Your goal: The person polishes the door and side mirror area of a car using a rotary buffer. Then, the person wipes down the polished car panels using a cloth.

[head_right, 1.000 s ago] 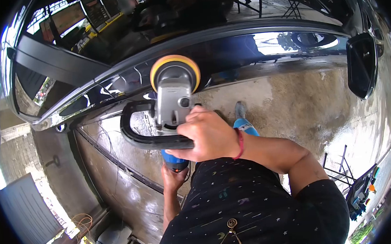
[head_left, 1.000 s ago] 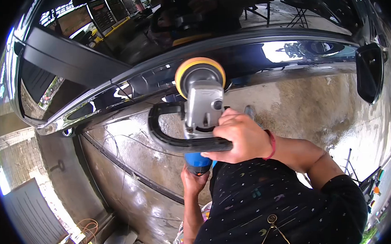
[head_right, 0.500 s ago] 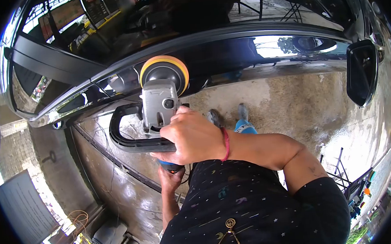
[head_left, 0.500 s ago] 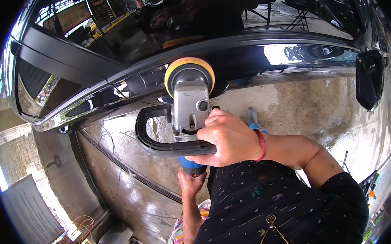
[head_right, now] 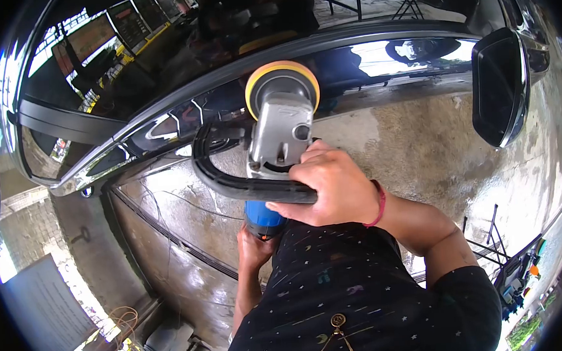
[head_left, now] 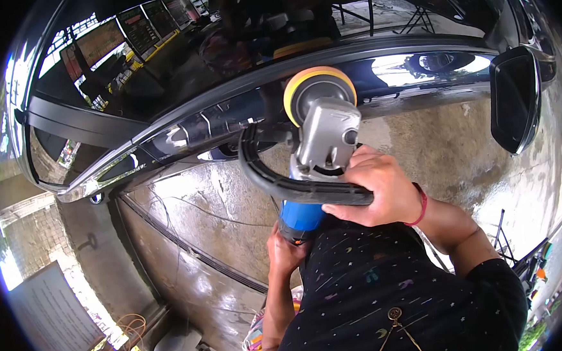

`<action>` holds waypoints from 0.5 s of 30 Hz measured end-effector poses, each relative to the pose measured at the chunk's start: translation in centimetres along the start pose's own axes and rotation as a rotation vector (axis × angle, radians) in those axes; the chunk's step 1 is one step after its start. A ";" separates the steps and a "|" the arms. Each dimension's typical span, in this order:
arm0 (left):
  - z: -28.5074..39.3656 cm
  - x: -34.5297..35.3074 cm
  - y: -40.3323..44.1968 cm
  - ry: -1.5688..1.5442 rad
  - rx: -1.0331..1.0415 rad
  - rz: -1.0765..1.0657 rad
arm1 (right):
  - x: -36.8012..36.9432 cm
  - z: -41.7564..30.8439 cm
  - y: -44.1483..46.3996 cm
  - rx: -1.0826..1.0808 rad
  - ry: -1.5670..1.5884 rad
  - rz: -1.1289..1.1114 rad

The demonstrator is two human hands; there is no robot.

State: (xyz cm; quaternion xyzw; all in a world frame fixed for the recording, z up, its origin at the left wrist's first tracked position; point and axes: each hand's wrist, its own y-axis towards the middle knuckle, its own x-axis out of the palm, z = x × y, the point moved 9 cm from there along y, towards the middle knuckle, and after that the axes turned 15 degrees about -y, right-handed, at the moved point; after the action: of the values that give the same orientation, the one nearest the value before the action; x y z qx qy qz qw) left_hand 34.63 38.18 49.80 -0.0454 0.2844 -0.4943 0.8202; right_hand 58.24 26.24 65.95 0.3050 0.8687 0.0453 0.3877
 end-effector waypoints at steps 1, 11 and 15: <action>0.6 0.7 0.3 0.005 0.001 -0.001 | -1.0 0.8 -0.7 0.003 -0.006 0.016; 4.7 7.2 3.8 0.345 0.000 -0.190 | -8.6 7.3 -7.5 0.126 0.010 0.183; 6.8 7.2 4.3 0.379 -0.025 -0.150 | -8.9 8.8 -9.2 0.149 0.029 0.243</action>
State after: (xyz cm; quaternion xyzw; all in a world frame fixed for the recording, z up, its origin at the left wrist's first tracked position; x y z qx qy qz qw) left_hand 44.00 32.88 50.90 0.0172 0.4357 -0.5501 0.7122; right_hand 64.39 12.35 62.70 0.4352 0.8319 0.0319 0.3429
